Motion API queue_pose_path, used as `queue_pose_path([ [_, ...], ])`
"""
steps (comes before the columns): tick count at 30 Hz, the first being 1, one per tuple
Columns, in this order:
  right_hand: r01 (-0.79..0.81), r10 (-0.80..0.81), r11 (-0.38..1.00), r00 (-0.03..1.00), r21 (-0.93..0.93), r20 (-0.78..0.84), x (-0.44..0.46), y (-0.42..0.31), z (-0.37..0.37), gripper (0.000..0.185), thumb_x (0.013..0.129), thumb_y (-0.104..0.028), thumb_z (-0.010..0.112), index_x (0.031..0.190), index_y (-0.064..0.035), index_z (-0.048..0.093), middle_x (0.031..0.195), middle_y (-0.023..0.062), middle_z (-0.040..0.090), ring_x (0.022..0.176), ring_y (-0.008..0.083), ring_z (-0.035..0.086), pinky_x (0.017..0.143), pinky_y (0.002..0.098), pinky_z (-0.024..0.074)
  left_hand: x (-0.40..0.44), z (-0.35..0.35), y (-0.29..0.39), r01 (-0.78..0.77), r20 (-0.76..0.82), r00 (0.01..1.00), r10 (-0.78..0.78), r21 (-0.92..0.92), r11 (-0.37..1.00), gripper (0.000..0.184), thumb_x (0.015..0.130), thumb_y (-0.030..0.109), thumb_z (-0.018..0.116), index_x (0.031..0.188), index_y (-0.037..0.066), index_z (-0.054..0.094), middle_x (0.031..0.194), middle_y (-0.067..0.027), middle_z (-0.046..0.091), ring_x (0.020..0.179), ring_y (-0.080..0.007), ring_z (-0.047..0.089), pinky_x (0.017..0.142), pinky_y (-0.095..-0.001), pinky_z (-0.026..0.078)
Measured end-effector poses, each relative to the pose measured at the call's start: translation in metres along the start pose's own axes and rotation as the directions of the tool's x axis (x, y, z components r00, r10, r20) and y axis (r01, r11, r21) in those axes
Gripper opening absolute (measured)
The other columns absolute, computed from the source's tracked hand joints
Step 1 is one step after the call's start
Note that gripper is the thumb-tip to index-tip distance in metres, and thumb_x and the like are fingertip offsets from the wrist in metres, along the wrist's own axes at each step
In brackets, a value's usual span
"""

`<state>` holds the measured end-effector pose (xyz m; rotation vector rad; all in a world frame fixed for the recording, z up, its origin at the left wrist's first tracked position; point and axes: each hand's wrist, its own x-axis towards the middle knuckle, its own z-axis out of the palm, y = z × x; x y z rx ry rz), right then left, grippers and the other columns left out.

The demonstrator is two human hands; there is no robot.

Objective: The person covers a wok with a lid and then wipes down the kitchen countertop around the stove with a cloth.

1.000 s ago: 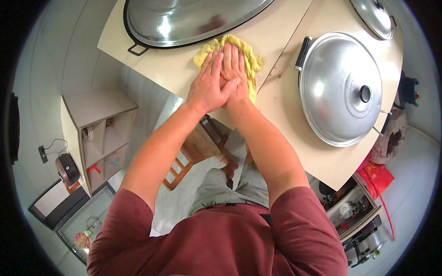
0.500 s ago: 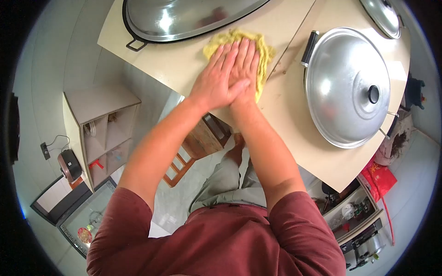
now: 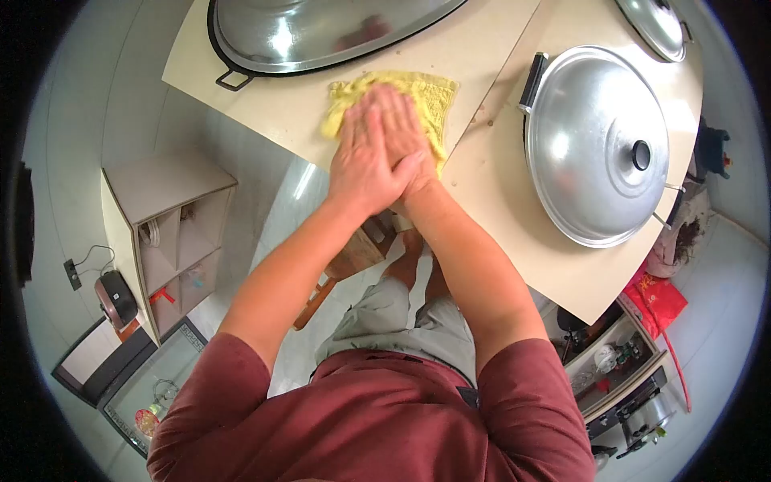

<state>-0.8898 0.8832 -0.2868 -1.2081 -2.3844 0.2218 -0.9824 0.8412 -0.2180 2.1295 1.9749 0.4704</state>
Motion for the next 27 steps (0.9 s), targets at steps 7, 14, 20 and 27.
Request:
queue_pose_path([
  [7, -0.072, 0.07, 0.997, 0.995, -0.018, -0.075, 0.043, 0.052, -0.001, 0.062, 0.098, -0.03, 0.063, 0.154, -0.0035, 0.054, 0.165, 0.0219, 0.042, 0.159, 0.0414, 0.034, 0.131, 0.0554, 0.0286, 0.068, 0.027, -0.005, -0.069, -0.042, 0.997, 0.068, -0.031, 0.997, 0.101, 0.095, 0.059, 0.069, 0.156, -0.016, 0.038, 0.153, -0.0386, 0.053, 0.152, -0.052, 0.043, 0.132, -0.0514, 0.029],
  [14, 0.128, -0.097, 0.984, 0.967, -0.121, 0.237, 0.04, -0.029, -0.004, 0.065, 0.102, -0.031, 0.053, 0.158, 0.0013, 0.049, 0.169, 0.0276, 0.037, 0.161, 0.0459, 0.029, 0.134, 0.0564, 0.0212, -0.008, -0.019, -0.043, 0.162, 0.109, 0.98, -0.165, 0.034, 0.986, 0.091, 0.1, 0.052, 0.068, 0.155, -0.015, 0.039, 0.16, -0.035, 0.048, 0.153, -0.0489, 0.042, 0.127, -0.051, 0.038],
  [20, 0.104, -0.075, 0.979, 0.984, -0.176, 0.163, 0.035, -0.005, 0.007, 0.067, 0.104, -0.035, 0.053, 0.161, -0.0018, 0.046, 0.17, 0.0263, 0.035, 0.162, 0.0452, 0.027, 0.135, 0.0563, 0.0192, 0.042, 0.014, -0.012, -0.212, -0.153, 0.967, 0.202, -0.048, 0.976, 0.093, 0.096, 0.049, 0.073, 0.154, -0.015, 0.04, 0.159, -0.0347, 0.049, 0.151, -0.0518, 0.043, 0.129, -0.0536, 0.034],
  [27, -0.206, 0.198, 0.971, 0.977, -0.119, -0.075, 0.04, 0.076, 0.006, 0.063, 0.106, -0.037, 0.054, 0.161, -0.0085, 0.048, 0.172, 0.0226, 0.035, 0.163, 0.0429, 0.027, 0.134, 0.0563, 0.0229, 0.081, 0.048, 0.011, -0.095, -0.122, 0.99, 0.074, -0.182, 0.979, 0.101, 0.093, 0.057, 0.071, 0.158, -0.013, 0.037, 0.16, -0.0311, 0.048, 0.152, -0.0481, 0.041, 0.128, -0.0564, 0.033],
])
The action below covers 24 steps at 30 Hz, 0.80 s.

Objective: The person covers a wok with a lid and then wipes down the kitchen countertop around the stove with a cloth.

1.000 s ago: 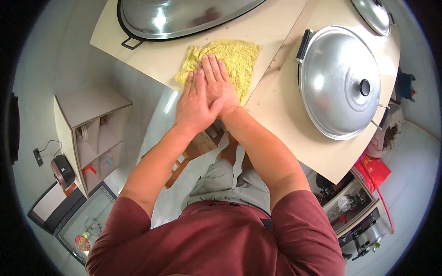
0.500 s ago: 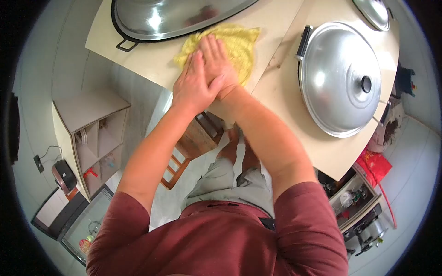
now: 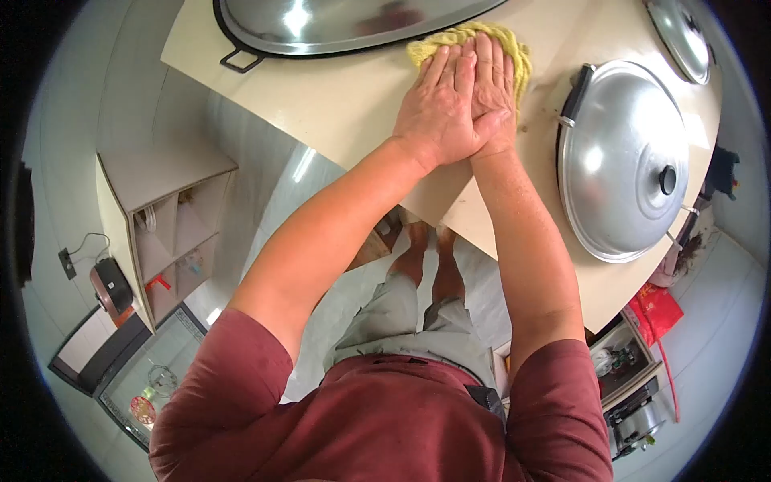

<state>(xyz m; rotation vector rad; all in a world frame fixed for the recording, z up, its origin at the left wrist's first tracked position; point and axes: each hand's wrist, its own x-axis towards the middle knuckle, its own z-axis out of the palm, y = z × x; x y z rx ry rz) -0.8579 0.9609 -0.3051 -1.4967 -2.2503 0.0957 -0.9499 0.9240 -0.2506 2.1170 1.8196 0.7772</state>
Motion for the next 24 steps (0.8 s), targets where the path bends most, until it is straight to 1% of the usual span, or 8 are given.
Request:
queue_pose_path([
  [4, 0.15, -0.145, 0.987, 0.985, -0.048, 0.097, -0.024, -0.047, 0.01, 0.065, 0.107, -0.036, 0.052, 0.164, -0.0056, 0.042, 0.172, 0.0278, 0.031, 0.163, 0.0481, 0.022, 0.134, 0.059, 0.0203, -0.048, -0.04, -0.031, 0.016, 0.062, 0.998, -0.024, 0.133, 0.991, 0.101, 0.094, 0.055, 0.071, 0.16, -0.012, 0.034, 0.158, -0.0319, 0.05, 0.149, -0.0492, 0.045, 0.126, -0.0554, 0.036],
  [7, 0.397, -0.274, 0.872, 0.881, -0.286, 0.385, -0.026, -0.131, -0.006, 0.065, 0.107, -0.031, 0.048, 0.162, 0.0021, 0.041, 0.17, 0.0344, 0.03, 0.161, 0.0553, 0.022, 0.134, 0.0602, 0.0185, -0.089, -0.098, -0.058, 0.148, 0.096, 0.982, -0.164, 0.158, 0.976, 0.091, 0.098, 0.053, 0.068, 0.155, -0.013, 0.043, 0.156, -0.0357, 0.052, 0.148, -0.0505, 0.048, 0.126, -0.0519, 0.039],
  [10, 0.311, -0.269, 0.947, 0.904, -0.083, 0.332, -0.025, -0.168, -0.001, 0.067, 0.105, -0.033, 0.048, 0.162, 0.003, 0.042, 0.17, 0.031, 0.033, 0.162, 0.05, 0.025, 0.135, 0.0586, 0.0199, -0.115, -0.109, -0.078, 0.179, 0.072, 0.978, -0.197, 0.199, 0.963, 0.09, 0.1, 0.052, 0.067, 0.155, -0.015, 0.042, 0.157, -0.0365, 0.051, 0.149, -0.0523, 0.046, 0.127, -0.0543, 0.037],
  [13, 0.411, -0.397, 0.911, 0.9, -0.044, 0.183, -0.027, -0.131, 0.008, 0.067, 0.105, -0.034, 0.051, 0.162, 0.001, 0.043, 0.169, 0.0267, 0.037, 0.161, 0.0439, 0.03, 0.133, 0.0561, 0.0245, -0.101, -0.087, -0.058, 0.105, 0.001, 0.994, -0.109, 0.247, 0.963, 0.092, 0.099, 0.051, 0.07, 0.154, -0.017, 0.041, 0.157, -0.0374, 0.05, 0.149, -0.0543, 0.046, 0.127, -0.0571, 0.036],
  [18, 0.123, -0.076, 0.964, 0.977, -0.235, 0.201, -0.026, 0.007, -0.017, 0.069, 0.106, -0.04, 0.05, 0.167, -0.0093, 0.041, 0.176, 0.0166, 0.03, 0.165, 0.0379, 0.024, 0.134, 0.0528, 0.0204, -0.021, -0.007, 0.014, -0.014, -0.038, 0.999, 0.015, 0.026, 1.0, 0.097, 0.092, 0.053, 0.075, 0.152, -0.017, 0.043, 0.156, -0.0368, 0.05, 0.147, -0.0546, 0.047, 0.128, -0.058, 0.033],
  [19, 0.031, -0.034, 0.999, 0.996, 0.036, 0.084, -0.022, 0.027, -0.029, 0.065, 0.108, -0.038, 0.049, 0.168, -0.012, 0.04, 0.175, 0.0182, 0.031, 0.164, 0.0377, 0.026, 0.134, 0.052, 0.0214, -0.004, 0.006, 0.032, 0.003, -0.042, 0.999, -0.001, 0.033, 0.999, 0.097, 0.092, 0.053, 0.075, 0.152, -0.016, 0.043, 0.157, -0.0355, 0.051, 0.147, -0.0536, 0.047, 0.128, -0.0575, 0.033],
  [22, 0.039, -0.035, 0.991, 0.999, 0.131, -0.034, -0.023, 0.031, -0.025, 0.063, 0.105, -0.033, 0.057, 0.159, -0.0031, 0.047, 0.169, 0.0201, 0.04, 0.159, 0.0401, 0.034, 0.13, 0.0555, 0.03, -0.016, 0.006, 0.021, -0.002, 0.067, 0.998, 0.009, -0.1, 0.995, 0.1, 0.091, 0.056, 0.074, 0.154, -0.015, 0.043, 0.162, -0.0337, 0.046, 0.152, -0.0539, 0.04, 0.13, -0.0584, 0.028],
  [24, 0.066, -0.065, 0.997, 0.998, 0.025, -0.022, -0.035, 0.013, -0.003, 0.062, 0.106, -0.033, 0.057, 0.159, -0.0024, 0.047, 0.17, 0.0211, 0.039, 0.161, 0.0418, 0.031, 0.132, 0.0559, 0.026, -0.036, -0.017, 0.002, 0.001, 0.12, 0.993, 0.013, -0.114, 0.993, 0.102, 0.091, 0.058, 0.073, 0.156, -0.014, 0.041, 0.164, -0.0312, 0.045, 0.154, -0.0525, 0.039, 0.131, -0.0575, 0.027],
])
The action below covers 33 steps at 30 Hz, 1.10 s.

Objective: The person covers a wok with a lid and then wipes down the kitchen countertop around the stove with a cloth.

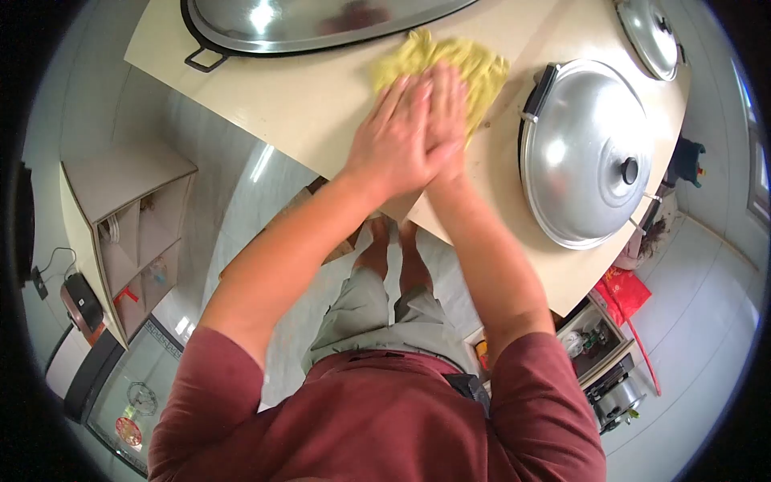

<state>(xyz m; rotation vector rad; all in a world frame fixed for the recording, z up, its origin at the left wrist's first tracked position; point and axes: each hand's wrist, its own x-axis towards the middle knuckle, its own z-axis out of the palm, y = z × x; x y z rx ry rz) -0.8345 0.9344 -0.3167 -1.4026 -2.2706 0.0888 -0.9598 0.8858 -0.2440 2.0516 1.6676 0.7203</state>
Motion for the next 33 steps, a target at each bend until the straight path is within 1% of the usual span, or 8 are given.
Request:
queue_pose_path([
  [3, 0.019, -0.019, 1.0, 0.999, -0.009, 0.035, -0.012, -0.033, -0.017, 0.057, 0.103, -0.029, 0.058, 0.153, -0.0011, 0.054, 0.165, 0.0246, 0.044, 0.159, 0.0442, 0.034, 0.133, 0.0558, 0.0245, -0.043, -0.023, 0.01, 0.015, 0.029, 0.999, -0.018, 0.095, 0.995, 0.103, 0.091, 0.058, 0.073, 0.159, -0.011, 0.039, 0.165, -0.0281, 0.047, 0.155, -0.0477, 0.041, 0.131, -0.0539, 0.031],
  [6, 0.042, -0.039, 0.998, 0.997, -0.046, 0.065, -0.016, -0.043, -0.033, 0.052, 0.101, -0.024, 0.059, 0.147, 0.0003, 0.061, 0.161, 0.028, 0.05, 0.157, 0.0466, 0.038, 0.133, 0.0556, 0.0231, -0.021, -0.013, 0.015, 0.009, 0.006, 1.0, -0.01, 0.154, 0.988, 0.102, 0.092, 0.057, 0.072, 0.159, -0.011, 0.039, 0.164, -0.0287, 0.048, 0.156, -0.0469, 0.041, 0.131, -0.0537, 0.031],
  [9, -0.028, 0.033, 0.996, 0.998, -0.09, 0.046, 0.013, -0.016, -0.016, 0.057, 0.102, -0.026, 0.057, 0.151, 0.0023, 0.056, 0.158, 0.034, 0.047, 0.154, 0.0533, 0.037, 0.131, 0.0592, 0.0257, 0.03, -0.004, 0.001, -0.002, 0.001, 1.0, 0.002, 0.071, 0.997, 0.099, 0.094, 0.057, 0.069, 0.16, -0.011, 0.038, 0.163, -0.0293, 0.049, 0.156, -0.0466, 0.04, 0.131, -0.0544, 0.03],
  [12, -0.093, 0.092, 0.995, 0.995, 0.022, 0.05, -0.001, 0.004, -0.03, 0.061, 0.105, -0.031, 0.056, 0.157, -0.0002, 0.049, 0.166, 0.0276, 0.04, 0.159, 0.0472, 0.031, 0.132, 0.0577, 0.0241, 0.038, 0.012, -0.005, 0.024, -0.017, 1.0, -0.021, 0.175, 0.984, 0.097, 0.097, 0.055, 0.066, 0.161, -0.011, 0.037, 0.164, -0.0292, 0.047, 0.156, -0.0463, 0.04, 0.131, -0.054, 0.029],
  [15, -0.103, 0.088, 0.976, 0.993, 0.194, 0.084, 0.004, -0.007, -0.019, 0.066, 0.108, -0.036, 0.055, 0.163, -0.0027, 0.041, 0.173, 0.0212, 0.033, 0.164, 0.0412, 0.024, 0.134, 0.0562, 0.0225, 0.005, 0.011, 0.001, 0.037, -0.067, 0.997, -0.029, 0.118, 0.992, 0.096, 0.099, 0.056, 0.061, 0.162, -0.012, 0.035, 0.166, -0.03, 0.044, 0.157, -0.0462, 0.039, 0.131, -0.0541, 0.028],
  [19, 0.13, -0.117, 0.989, 0.977, -0.064, 0.179, -0.022, -0.051, -0.014, 0.07, 0.109, -0.035, 0.052, 0.166, 0.002, 0.035, 0.176, 0.0256, 0.024, 0.167, 0.0435, 0.016, 0.135, 0.0582, 0.0187, -0.054, -0.024, -0.003, 0.089, 0.007, 0.996, -0.09, 0.111, 0.99, 0.099, 0.101, 0.058, 0.06, 0.162, -0.015, 0.032, 0.168, -0.0317, 0.041, 0.158, -0.0487, 0.036, 0.132, -0.0547, 0.027],
  [26, 0.316, -0.336, 0.942, 0.875, 0.114, 0.349, -0.014, -0.164, 0.004, 0.071, 0.106, -0.029, 0.051, 0.164, 0.0087, 0.033, 0.176, 0.0317, 0.018, 0.167, 0.048, 0.011, 0.136, 0.0583, 0.0154, -0.123, -0.091, -0.045, 0.261, -0.087, 0.965, -0.249, 0.172, 0.95, 0.094, 0.101, 0.056, 0.064, 0.155, -0.017, 0.039, 0.162, -0.0364, 0.044, 0.153, -0.0519, 0.042, 0.131, -0.0535, 0.031],
  [33, 0.428, -0.471, 0.88, 0.842, 0.205, 0.264, 0.024, -0.198, 0.025, 0.066, 0.103, -0.024, 0.055, 0.16, 0.0075, 0.042, 0.171, 0.0295, 0.031, 0.162, 0.0464, 0.026, 0.135, 0.0564, 0.0219, -0.12, -0.1, -0.075, 0.389, -0.213, 0.915, -0.343, 0.24, 0.889, 0.092, 0.101, 0.055, 0.065, 0.155, -0.014, 0.036, 0.156, -0.0369, 0.05, 0.147, -0.0543, 0.047, 0.126, -0.0526, 0.039],
])
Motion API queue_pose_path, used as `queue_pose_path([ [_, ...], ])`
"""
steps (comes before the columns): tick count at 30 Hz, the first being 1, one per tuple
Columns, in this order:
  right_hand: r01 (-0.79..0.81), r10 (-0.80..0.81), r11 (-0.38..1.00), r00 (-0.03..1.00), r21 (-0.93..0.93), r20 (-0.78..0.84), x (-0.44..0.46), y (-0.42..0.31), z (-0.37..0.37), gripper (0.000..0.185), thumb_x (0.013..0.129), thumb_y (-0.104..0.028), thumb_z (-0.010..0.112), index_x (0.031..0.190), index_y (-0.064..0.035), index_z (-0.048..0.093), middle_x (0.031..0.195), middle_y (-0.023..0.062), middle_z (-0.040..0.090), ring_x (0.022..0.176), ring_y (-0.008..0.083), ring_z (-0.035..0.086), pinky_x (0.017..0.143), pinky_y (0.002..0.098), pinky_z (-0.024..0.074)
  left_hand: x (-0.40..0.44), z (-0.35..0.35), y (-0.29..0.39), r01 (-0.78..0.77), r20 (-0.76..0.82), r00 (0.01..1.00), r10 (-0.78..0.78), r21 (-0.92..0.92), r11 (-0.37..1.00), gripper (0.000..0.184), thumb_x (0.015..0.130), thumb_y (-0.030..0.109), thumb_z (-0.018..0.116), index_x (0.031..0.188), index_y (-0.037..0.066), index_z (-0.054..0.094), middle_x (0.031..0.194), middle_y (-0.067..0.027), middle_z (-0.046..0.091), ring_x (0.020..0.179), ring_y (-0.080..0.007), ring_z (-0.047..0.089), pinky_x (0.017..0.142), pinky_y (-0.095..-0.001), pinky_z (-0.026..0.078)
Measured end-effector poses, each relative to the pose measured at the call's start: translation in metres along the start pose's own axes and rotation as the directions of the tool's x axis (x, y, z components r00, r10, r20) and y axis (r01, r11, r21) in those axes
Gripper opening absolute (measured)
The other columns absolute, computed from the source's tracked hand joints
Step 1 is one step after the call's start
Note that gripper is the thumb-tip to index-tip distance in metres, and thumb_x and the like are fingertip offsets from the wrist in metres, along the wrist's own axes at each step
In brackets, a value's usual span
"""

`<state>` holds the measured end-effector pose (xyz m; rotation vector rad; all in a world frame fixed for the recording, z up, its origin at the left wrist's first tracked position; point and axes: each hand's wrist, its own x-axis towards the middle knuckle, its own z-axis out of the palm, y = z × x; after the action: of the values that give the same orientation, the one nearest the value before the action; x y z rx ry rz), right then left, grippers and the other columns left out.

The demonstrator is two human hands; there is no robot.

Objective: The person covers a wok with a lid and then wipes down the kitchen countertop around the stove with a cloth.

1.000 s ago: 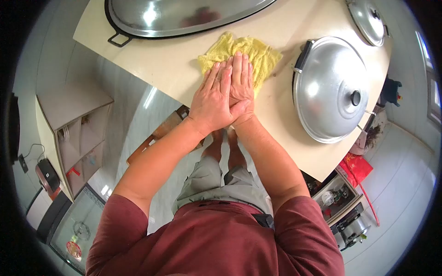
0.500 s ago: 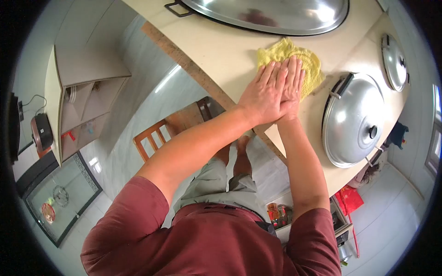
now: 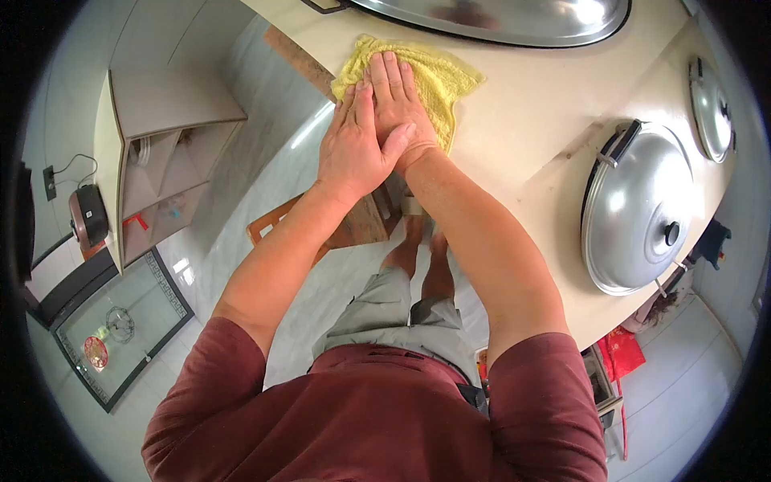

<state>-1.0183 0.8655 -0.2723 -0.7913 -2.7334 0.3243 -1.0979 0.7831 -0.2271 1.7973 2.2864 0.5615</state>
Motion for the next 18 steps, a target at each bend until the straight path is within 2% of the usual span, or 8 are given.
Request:
queue_pose_path([
  [3, 0.038, -0.028, 0.98, 0.998, 0.197, -0.056, -0.014, 0.01, -0.001, 0.06, 0.102, -0.025, 0.055, 0.153, 0.0064, 0.05, 0.169, 0.0322, 0.032, 0.162, 0.0484, 0.023, 0.135, 0.0583, 0.0201, -0.009, 0.002, 0.017, 0.032, -0.016, 0.999, -0.032, -0.014, 0.999, 0.094, 0.101, 0.056, 0.064, 0.157, -0.014, 0.034, 0.158, -0.0369, 0.048, 0.147, -0.0549, 0.048, 0.125, -0.0538, 0.04],
  [7, 0.072, -0.064, 0.989, 0.996, 0.128, -0.063, -0.038, 0.009, -0.008, 0.061, 0.1, -0.026, 0.059, 0.152, 0.0057, 0.053, 0.169, 0.0329, 0.033, 0.161, 0.0507, 0.026, 0.134, 0.0593, 0.0216, -0.029, -0.003, 0.029, -0.02, 0.028, 0.999, 0.021, -0.048, 0.999, 0.094, 0.101, 0.054, 0.065, 0.157, -0.014, 0.032, 0.159, -0.0378, 0.046, 0.146, -0.0559, 0.048, 0.124, -0.0563, 0.04],
  [11, 0.076, -0.076, 0.987, 0.997, 0.145, -0.004, -0.011, 0.0, -0.005, 0.063, 0.1, -0.026, 0.059, 0.153, 0.0061, 0.052, 0.169, 0.0346, 0.032, 0.162, 0.0514, 0.023, 0.134, 0.0602, 0.0188, -0.012, -0.007, -0.004, -0.013, 0.006, 1.0, 0.013, -0.077, 0.997, 0.091, 0.1, 0.054, 0.066, 0.153, -0.014, 0.039, 0.153, -0.038, 0.053, 0.14, -0.0538, 0.054, 0.123, -0.0575, 0.041],
  [12, 0.091, -0.092, 0.99, 0.996, 0.112, 0.006, 0.004, -0.002, 0.002, 0.063, 0.1, -0.026, 0.059, 0.153, 0.0067, 0.051, 0.169, 0.0346, 0.032, 0.162, 0.0511, 0.022, 0.134, 0.0601, 0.0182, -0.002, -0.011, -0.009, 0.015, -0.043, 0.999, -0.015, 0.001, 1.0, 0.089, 0.101, 0.057, 0.064, 0.15, -0.014, 0.044, 0.148, -0.0367, 0.058, 0.138, -0.0511, 0.058, 0.122, -0.0566, 0.041],
  [15, 0.081, -0.081, 0.997, 0.997, -0.001, -0.001, 0.046, -0.011, 0.019, 0.064, 0.099, -0.027, 0.059, 0.153, 0.0062, 0.051, 0.169, 0.0322, 0.034, 0.163, 0.0488, 0.022, 0.135, 0.0588, 0.019, 0.022, -0.012, -0.042, 0.009, -0.094, 0.996, 0.002, 0.113, 0.994, 0.088, 0.101, 0.058, 0.063, 0.149, -0.014, 0.047, 0.143, -0.0368, 0.062, 0.136, -0.0512, 0.059, 0.119, -0.0559, 0.044],
  [16, 0.069, -0.069, 0.997, 0.998, -0.037, -0.007, 0.052, -0.013, 0.021, 0.064, 0.099, -0.027, 0.059, 0.153, 0.0057, 0.051, 0.169, 0.031, 0.035, 0.163, 0.0478, 0.022, 0.135, 0.0582, 0.0197, 0.027, -0.013, -0.048, 0.016, -0.09, 0.996, -0.006, 0.11, 0.994, 0.088, 0.102, 0.058, 0.063, 0.149, -0.014, 0.047, 0.143, -0.0367, 0.062, 0.136, -0.0516, 0.059, 0.118, -0.0557, 0.045],
  [18, 0.044, -0.044, 0.999, 0.999, 0.007, -0.011, 0.051, -0.018, 0.021, 0.062, 0.099, -0.026, 0.058, 0.152, 0.0054, 0.052, 0.168, 0.0317, 0.035, 0.163, 0.0481, 0.023, 0.135, 0.0572, 0.0202, 0.029, -0.015, -0.048, 0.031, -0.071, 0.997, -0.023, 0.104, 0.994, 0.088, 0.102, 0.058, 0.062, 0.149, -0.014, 0.048, 0.143, -0.0365, 0.063, 0.136, -0.0525, 0.059, 0.116, -0.0553, 0.047],
])
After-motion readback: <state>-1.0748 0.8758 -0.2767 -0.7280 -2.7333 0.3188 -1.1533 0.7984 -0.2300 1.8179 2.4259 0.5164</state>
